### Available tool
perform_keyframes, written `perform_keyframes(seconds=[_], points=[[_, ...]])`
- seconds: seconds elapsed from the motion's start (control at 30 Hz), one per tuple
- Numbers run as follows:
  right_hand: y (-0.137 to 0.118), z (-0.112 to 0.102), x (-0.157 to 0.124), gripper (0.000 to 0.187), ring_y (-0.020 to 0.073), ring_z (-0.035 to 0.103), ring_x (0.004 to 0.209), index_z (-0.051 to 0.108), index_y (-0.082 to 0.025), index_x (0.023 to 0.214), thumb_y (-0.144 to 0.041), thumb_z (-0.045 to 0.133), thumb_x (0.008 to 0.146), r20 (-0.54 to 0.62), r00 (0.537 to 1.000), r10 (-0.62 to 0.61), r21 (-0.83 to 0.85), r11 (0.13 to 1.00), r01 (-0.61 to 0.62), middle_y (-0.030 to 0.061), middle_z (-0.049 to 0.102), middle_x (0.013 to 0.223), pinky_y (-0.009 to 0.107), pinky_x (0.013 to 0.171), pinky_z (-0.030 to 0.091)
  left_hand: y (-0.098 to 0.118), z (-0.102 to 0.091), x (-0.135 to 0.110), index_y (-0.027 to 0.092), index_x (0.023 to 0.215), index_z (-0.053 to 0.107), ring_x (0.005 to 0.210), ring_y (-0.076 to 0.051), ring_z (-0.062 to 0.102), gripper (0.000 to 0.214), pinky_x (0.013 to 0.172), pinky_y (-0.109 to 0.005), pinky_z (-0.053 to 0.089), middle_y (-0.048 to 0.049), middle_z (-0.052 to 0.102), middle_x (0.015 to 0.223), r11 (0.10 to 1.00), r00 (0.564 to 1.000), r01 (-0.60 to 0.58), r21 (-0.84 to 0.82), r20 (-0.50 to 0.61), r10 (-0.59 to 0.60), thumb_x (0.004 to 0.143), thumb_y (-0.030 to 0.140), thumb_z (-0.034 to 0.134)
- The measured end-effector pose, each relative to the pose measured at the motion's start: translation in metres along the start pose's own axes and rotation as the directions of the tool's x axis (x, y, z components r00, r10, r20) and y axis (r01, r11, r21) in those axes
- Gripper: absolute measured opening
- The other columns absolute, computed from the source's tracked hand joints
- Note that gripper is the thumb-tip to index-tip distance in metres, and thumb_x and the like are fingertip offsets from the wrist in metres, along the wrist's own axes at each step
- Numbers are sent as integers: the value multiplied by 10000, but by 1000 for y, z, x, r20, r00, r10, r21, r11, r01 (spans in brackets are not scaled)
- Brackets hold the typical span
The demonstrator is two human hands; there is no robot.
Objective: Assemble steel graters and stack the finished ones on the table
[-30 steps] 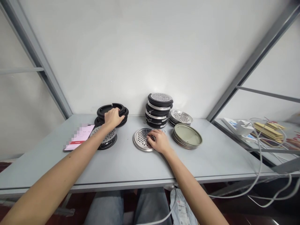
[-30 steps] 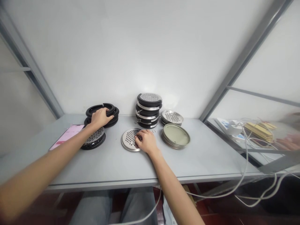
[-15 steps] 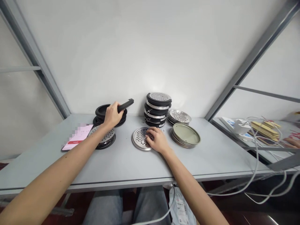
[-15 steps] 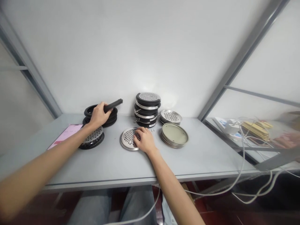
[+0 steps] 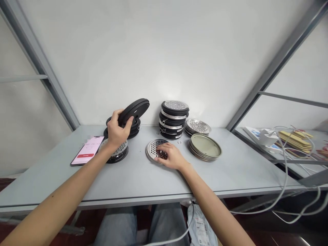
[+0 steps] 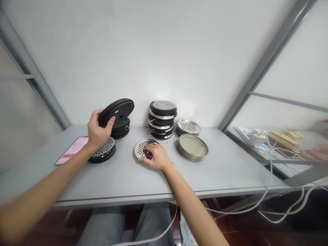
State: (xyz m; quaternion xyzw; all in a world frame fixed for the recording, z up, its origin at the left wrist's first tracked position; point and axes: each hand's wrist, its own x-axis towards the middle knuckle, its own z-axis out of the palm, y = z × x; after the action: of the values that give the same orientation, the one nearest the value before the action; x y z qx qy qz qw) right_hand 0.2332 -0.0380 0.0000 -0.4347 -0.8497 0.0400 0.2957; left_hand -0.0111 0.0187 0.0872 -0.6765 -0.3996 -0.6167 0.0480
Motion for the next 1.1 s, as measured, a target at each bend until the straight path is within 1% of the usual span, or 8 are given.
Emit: perform_keyframes(seconds=[0.17,0.3,0.4,0.5,0.6,0.77,0.93,1.1], points=[[0,-7,-2,289,213,612,992,690,-205,1045,-410,539,909,11,1000,25,-68,997,-24,71,712,1005,336,886,444,11,-5,-17,193,1027,536,789,-157,630,267,717,-265,533,-12,636,896,997,991,-71,-10,117,71,811,326,619],[6,-11,-7,290,206,628,919,723,-226,889,-352,466,941,-11,990,142,-186,972,-141,54,726,880,301,793,451,11,-5,-34,203,1024,546,897,-176,643,203,813,-302,530,-42,657,986,975,910,-163,-147,359,207,824,212,576],[12,-9,-11,375,218,642,794,707,-215,754,-371,424,945,-147,926,348,-323,868,-377,76,697,734,301,699,444,4,-2,-46,202,991,557,1057,-208,619,217,974,-398,478,-63,671,1036,946,830,-182,-268,474,294,806,94,521],[17,-6,-13,301,241,651,794,695,-189,986,-342,443,922,-302,843,445,-324,784,-530,100,705,797,329,719,462,-2,3,-57,203,938,556,1095,-219,609,227,1059,-487,408,-59,689,990,931,809,-163,-328,495,316,789,40,505],[20,-6,-13,441,266,614,1023,535,-155,1286,-261,509,859,-311,897,314,-227,892,-391,122,685,1085,376,874,472,-5,6,-69,209,878,518,1094,-219,613,197,1069,-532,387,-55,694,960,926,813,-130,-355,497,304,797,30,503],[15,-13,-12,460,221,562,1146,514,-197,1294,-197,539,834,-233,972,5,1,1000,-5,92,615,1245,367,995,440,-6,9,-81,212,864,487,1141,-211,600,171,1092,-543,361,-52,697,963,917,780,-95,-386,543,310,825,45,496],[19,-14,-13,331,220,607,1041,595,-230,1184,-173,499,873,-266,964,-2,73,997,22,80,668,1122,385,912,487,-9,8,-81,209,907,543,1182,-236,575,211,1064,-523,400,-66,693,1005,926,775,-132,-354,546,319,811,25,511],[26,-9,-15,272,225,597,1011,643,-222,1103,-167,495,882,-280,960,11,-36,999,-22,74,685,1071,371,887,485,0,5,-83,211,1109,573,1224,-267,527,328,1051,-496,419,-95,639,1180,935,779,-251,-252,520,350,799,115,619]])
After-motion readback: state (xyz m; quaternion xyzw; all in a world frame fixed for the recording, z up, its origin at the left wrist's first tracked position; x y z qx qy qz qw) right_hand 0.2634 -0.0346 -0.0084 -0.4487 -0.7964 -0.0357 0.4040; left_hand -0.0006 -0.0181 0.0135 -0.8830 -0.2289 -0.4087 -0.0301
